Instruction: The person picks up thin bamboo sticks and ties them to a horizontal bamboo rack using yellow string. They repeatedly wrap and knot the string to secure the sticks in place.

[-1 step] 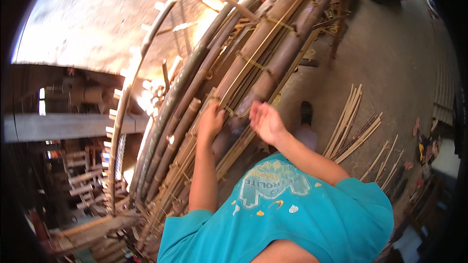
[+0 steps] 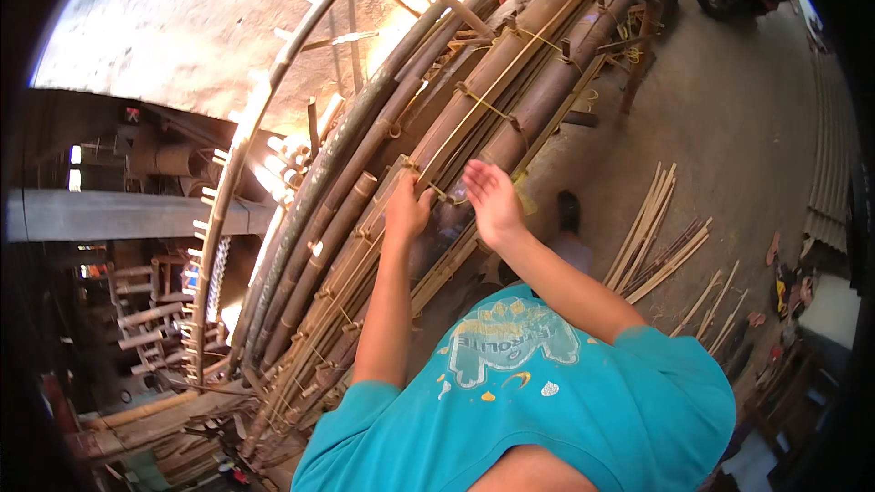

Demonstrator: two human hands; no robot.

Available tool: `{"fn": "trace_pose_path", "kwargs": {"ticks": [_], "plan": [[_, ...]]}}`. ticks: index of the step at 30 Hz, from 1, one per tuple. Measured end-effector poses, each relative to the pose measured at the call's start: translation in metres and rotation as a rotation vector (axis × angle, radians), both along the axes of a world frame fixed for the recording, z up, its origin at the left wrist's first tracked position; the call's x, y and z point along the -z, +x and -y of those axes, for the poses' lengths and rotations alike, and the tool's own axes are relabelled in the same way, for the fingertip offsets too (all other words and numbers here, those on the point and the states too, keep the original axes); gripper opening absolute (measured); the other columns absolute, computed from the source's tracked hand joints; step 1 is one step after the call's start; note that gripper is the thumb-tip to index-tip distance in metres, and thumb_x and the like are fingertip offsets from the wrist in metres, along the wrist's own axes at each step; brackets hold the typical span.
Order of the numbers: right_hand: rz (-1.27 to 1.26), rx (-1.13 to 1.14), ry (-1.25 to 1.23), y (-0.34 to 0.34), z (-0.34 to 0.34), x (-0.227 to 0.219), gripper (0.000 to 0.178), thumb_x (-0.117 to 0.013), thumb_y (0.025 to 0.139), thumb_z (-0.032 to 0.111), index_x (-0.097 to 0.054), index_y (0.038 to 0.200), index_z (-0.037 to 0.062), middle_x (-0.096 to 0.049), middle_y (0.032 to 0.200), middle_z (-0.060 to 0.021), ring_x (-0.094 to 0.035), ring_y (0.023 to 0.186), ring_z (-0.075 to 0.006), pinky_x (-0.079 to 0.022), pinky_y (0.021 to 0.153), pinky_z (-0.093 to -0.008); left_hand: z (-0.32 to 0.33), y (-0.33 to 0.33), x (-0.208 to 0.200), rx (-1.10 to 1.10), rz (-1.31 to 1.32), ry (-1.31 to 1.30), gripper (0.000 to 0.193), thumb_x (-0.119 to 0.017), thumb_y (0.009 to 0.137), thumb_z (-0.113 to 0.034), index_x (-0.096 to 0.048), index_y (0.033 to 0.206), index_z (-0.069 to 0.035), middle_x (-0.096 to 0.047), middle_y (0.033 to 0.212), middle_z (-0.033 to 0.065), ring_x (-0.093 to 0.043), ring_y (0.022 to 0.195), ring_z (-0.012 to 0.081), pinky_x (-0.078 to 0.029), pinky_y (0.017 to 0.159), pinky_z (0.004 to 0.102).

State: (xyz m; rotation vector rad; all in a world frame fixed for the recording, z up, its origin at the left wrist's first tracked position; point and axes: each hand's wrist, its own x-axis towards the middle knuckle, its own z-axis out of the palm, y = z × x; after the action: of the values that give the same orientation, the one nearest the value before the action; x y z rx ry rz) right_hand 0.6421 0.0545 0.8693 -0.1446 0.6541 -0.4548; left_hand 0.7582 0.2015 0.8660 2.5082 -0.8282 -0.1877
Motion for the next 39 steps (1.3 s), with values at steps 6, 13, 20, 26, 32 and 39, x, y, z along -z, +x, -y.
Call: {"fn": "trace_pose_path", "kwargs": {"ticks": [6,13,20,26,32,39], "plan": [[0.579,-0.57,-0.214,0.011,-0.067,-0.075,0.024,-0.049,0.101,0.031,-0.058,0.105,0.0097,-0.054,0.076,-0.0018,-0.057,0.078,-0.0165,-0.05,0.084,-0.0364,-0.006,0.016,0.027,-0.13,-0.087,-0.135,0.02,-0.068,0.088,-0.024,-0.065,0.101,-0.008,-0.07,0.098,0.0194,-0.067,0.09,0.0394,-0.051,0.075,0.0469],[-0.024,-0.003,-0.035,0.017,-0.02,0.027,0.02,-0.048,0.097,0.028,-0.059,0.088,0.014,-0.059,0.079,0.0004,-0.058,0.076,-0.0123,-0.048,0.069,-0.0325,0.008,0.001,-0.005,-0.19,-0.028,-0.005,0.023,-0.066,0.087,-0.022,-0.064,0.106,-0.008,-0.07,0.091,0.0203,-0.067,0.088,0.0421,-0.051,0.077,0.0504],[0.067,-1.187,-2.316,0.134,-0.023,-0.075,0.038,-0.049,0.098,0.039,-0.071,0.112,0.0118,-0.069,0.113,-0.0117,-0.064,0.102,-0.0309,-0.045,0.093,-0.0498,-0.013,0.021,0.036,-0.074,-0.081,-0.178,0.029,-0.054,0.096,-0.029,-0.065,0.114,-0.009,-0.069,0.098,0.0223,-0.066,0.094,0.041,-0.05,0.082,0.0469],[0.315,-1.281,-1.329,0.159,0.018,-0.067,0.049,-0.042,0.102,0.044,-0.063,0.088,0.0018,-0.068,0.091,-0.0129,-0.056,0.078,-0.0254,-0.048,0.078,-0.0417,-0.01,0.009,0.009,-0.21,-0.17,-0.173,0.032,-0.052,0.099,-0.038,-0.067,0.113,-0.012,-0.068,0.098,0.0212,-0.064,0.095,0.0431,-0.05,0.079,0.0468],[0.514,-1.203,-1.917,-0.013,0.023,0.007,0.042,-0.049,0.098,0.031,-0.061,0.069,0.0034,-0.062,0.068,-0.0185,-0.058,0.066,-0.0397,-0.048,0.065,-0.0469,0.015,0.003,-0.006,-0.21,-0.073,-0.136,0.028,-0.052,0.101,-0.027,-0.068,0.105,-0.005,-0.069,0.085,0.0125,-0.067,0.082,0.0226,-0.051,0.074,0.0375],[0.26,-1.099,-1.91,-0.019,-0.002,0.017,0.032,-0.059,0.083,0.028,-0.062,0.064,0.0032,-0.057,0.059,-0.0182,-0.059,0.062,-0.0408,-0.05,0.065,-0.0486,0.041,0.115,-0.02,-0.436,-0.403,-0.749,0.028,-0.051,0.102,-0.022,-0.07,0.093,-0.003,-0.071,0.08,0.0084,-0.069,0.076,0.0208,-0.054,0.071,0.0361]]}}
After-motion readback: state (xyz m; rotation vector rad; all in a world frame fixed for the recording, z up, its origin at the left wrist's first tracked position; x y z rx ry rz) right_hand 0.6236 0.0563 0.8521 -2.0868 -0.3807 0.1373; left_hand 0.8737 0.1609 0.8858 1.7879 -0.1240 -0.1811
